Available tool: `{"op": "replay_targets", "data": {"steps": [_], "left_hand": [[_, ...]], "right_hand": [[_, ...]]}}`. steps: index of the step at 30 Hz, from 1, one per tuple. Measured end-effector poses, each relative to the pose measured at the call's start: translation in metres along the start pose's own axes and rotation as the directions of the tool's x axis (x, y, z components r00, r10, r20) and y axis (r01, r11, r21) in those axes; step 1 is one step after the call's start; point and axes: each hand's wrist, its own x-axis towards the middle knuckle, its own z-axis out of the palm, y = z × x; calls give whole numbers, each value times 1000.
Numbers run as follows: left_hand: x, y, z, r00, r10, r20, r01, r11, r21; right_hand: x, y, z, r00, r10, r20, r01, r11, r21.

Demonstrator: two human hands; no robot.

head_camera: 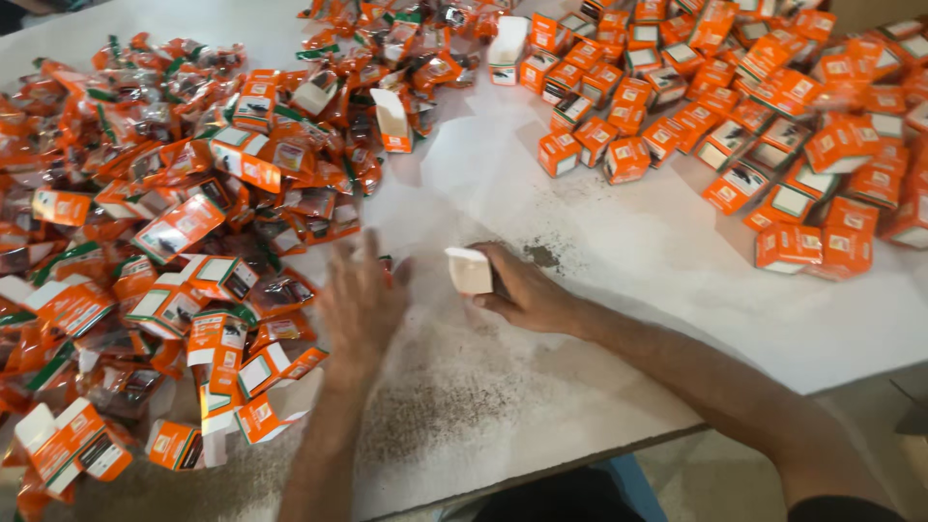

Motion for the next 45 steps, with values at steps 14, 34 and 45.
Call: {"op": "replay_targets", "data": {"steps": [14, 34, 45], "left_hand": [[-11, 4, -8, 957, -195, 215, 281, 812, -512], [-10, 69, 14, 934, 1, 356, 178, 866, -468], [-15, 75, 26, 588, -470, 658, 809, 347, -475]], "right_hand": [[8, 10, -12, 992, -117, -55, 115, 992, -44], [2, 17, -5, 993, -101, -58, 92, 987, -133], [2, 12, -8, 991, -118, -68, 102, 973, -206]]}}
